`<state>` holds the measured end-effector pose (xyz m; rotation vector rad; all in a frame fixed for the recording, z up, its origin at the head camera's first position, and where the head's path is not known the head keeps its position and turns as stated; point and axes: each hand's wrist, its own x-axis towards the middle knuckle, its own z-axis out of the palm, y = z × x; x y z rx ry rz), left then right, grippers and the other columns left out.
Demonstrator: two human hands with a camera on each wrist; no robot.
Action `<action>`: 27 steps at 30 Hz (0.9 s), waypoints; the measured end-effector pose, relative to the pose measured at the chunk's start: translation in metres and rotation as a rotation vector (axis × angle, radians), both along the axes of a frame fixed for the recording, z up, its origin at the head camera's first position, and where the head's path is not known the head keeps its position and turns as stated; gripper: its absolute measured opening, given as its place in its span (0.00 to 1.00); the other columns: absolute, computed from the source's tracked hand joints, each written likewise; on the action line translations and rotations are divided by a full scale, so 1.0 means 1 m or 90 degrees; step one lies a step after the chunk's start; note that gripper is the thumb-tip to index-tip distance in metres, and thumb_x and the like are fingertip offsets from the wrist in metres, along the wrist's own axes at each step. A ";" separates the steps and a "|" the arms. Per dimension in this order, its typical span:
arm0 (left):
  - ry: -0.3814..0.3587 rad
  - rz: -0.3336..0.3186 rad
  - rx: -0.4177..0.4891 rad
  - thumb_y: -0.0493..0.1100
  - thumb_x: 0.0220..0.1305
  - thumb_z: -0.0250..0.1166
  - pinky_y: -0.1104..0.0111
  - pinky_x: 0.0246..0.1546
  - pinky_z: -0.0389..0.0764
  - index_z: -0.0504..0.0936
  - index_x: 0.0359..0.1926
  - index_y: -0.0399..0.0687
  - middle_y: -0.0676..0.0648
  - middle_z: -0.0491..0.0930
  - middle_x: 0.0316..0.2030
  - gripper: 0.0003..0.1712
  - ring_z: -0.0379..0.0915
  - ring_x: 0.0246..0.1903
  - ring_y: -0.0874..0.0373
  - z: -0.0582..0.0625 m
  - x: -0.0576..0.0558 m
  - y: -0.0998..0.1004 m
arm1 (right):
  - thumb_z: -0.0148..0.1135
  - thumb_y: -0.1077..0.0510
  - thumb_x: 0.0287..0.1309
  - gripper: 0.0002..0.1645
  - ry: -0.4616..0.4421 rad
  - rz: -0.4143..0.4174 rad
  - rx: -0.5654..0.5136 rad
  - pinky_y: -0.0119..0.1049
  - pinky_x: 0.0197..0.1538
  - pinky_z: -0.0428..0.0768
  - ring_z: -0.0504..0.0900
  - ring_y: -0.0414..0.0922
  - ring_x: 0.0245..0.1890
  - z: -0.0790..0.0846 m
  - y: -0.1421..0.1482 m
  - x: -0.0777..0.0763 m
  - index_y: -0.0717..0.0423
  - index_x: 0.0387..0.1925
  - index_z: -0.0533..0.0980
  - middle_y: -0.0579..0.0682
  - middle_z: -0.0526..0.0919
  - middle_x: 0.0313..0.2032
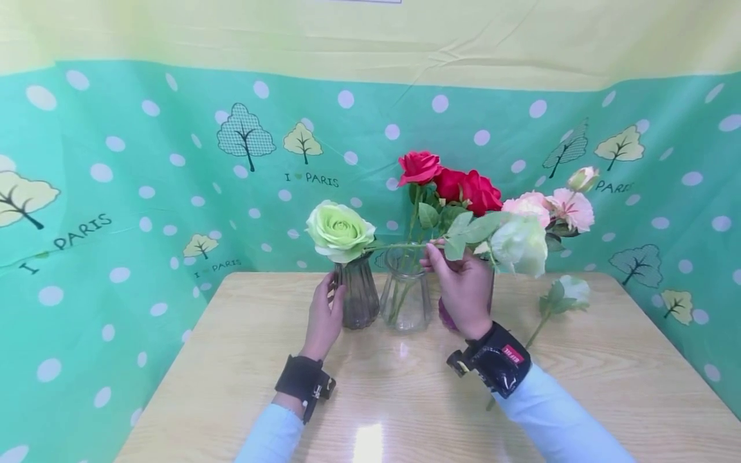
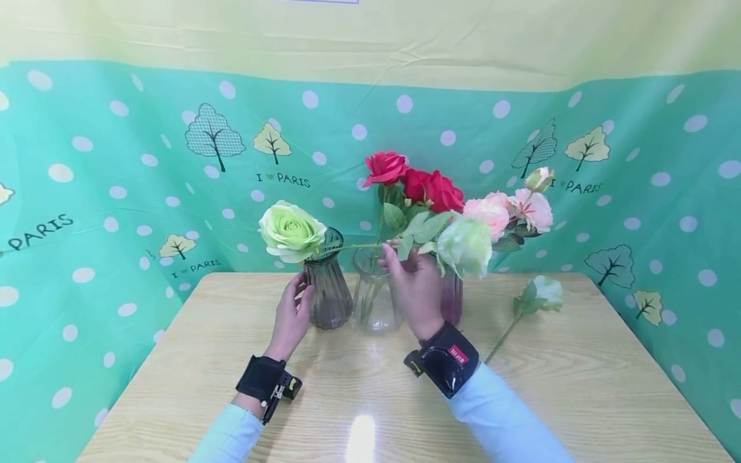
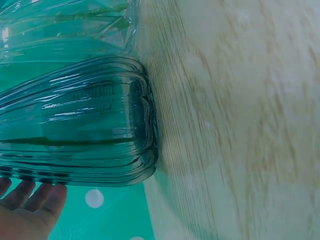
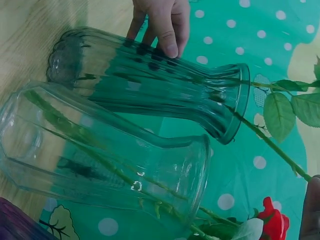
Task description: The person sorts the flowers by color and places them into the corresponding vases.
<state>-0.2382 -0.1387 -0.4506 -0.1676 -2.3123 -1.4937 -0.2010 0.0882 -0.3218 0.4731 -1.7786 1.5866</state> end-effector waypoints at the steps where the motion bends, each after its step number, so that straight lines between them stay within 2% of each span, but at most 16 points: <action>1: 0.001 0.000 0.000 0.51 0.72 0.45 0.54 0.62 0.72 0.58 0.68 0.42 0.38 0.63 0.65 0.29 0.63 0.63 0.45 0.000 0.000 0.000 | 0.61 0.62 0.58 0.12 -0.006 -0.003 0.017 0.29 0.33 0.85 0.83 0.30 0.26 0.001 -0.001 0.000 0.69 0.38 0.79 0.64 0.84 0.30; 5: 0.000 0.001 -0.001 0.52 0.72 0.45 0.55 0.61 0.72 0.57 0.68 0.42 0.39 0.63 0.65 0.30 0.63 0.63 0.45 -0.002 0.000 0.000 | 0.59 0.60 0.60 0.12 -0.021 -0.005 0.064 0.27 0.33 0.84 0.82 0.29 0.27 0.004 -0.003 -0.002 0.67 0.40 0.79 0.60 0.85 0.30; 11: 0.004 0.005 -0.003 0.52 0.72 0.45 0.55 0.61 0.73 0.58 0.68 0.42 0.39 0.64 0.64 0.30 0.63 0.63 0.46 -0.003 -0.001 0.000 | 0.59 0.59 0.61 0.11 -0.015 -0.005 0.106 0.26 0.32 0.84 0.85 0.41 0.26 0.007 -0.009 -0.008 0.63 0.40 0.80 0.58 0.85 0.29; 16: 0.010 0.007 -0.001 0.51 0.72 0.46 0.55 0.61 0.73 0.58 0.68 0.41 0.38 0.63 0.64 0.30 0.63 0.63 0.45 -0.002 -0.001 0.000 | 0.60 0.57 0.60 0.11 -0.048 0.012 0.128 0.28 0.32 0.85 0.85 0.45 0.24 0.012 -0.020 -0.012 0.61 0.39 0.79 0.56 0.85 0.28; 21: 0.013 0.001 -0.009 0.51 0.72 0.45 0.54 0.61 0.72 0.57 0.68 0.40 0.37 0.63 0.65 0.30 0.63 0.63 0.44 -0.004 -0.001 -0.001 | 0.61 0.55 0.60 0.11 -0.078 -0.005 0.182 0.30 0.37 0.84 0.85 0.45 0.23 0.012 -0.030 -0.013 0.60 0.29 0.80 0.54 0.86 0.23; 23: 0.011 -0.001 -0.007 0.51 0.72 0.45 0.54 0.61 0.72 0.57 0.68 0.40 0.38 0.63 0.65 0.30 0.63 0.63 0.44 -0.003 0.000 -0.001 | 0.62 0.55 0.59 0.13 -0.074 -0.016 0.201 0.29 0.35 0.83 0.85 0.44 0.22 0.010 -0.033 -0.012 0.59 0.23 0.79 0.53 0.85 0.20; 25: 0.012 -0.003 -0.005 0.51 0.72 0.45 0.54 0.61 0.72 0.57 0.68 0.40 0.38 0.63 0.64 0.30 0.63 0.63 0.44 -0.003 0.000 -0.001 | 0.63 0.58 0.57 0.12 -0.056 0.001 0.198 0.29 0.31 0.82 0.84 0.45 0.21 0.008 -0.035 -0.011 0.61 0.22 0.78 0.54 0.84 0.19; 27: 0.013 -0.005 -0.003 0.51 0.72 0.46 0.54 0.62 0.71 0.57 0.68 0.40 0.38 0.63 0.65 0.30 0.63 0.63 0.44 -0.002 0.000 -0.001 | 0.63 0.63 0.56 0.08 -0.036 0.045 0.172 0.30 0.27 0.82 0.83 0.47 0.21 0.007 -0.038 -0.011 0.64 0.25 0.76 0.56 0.84 0.22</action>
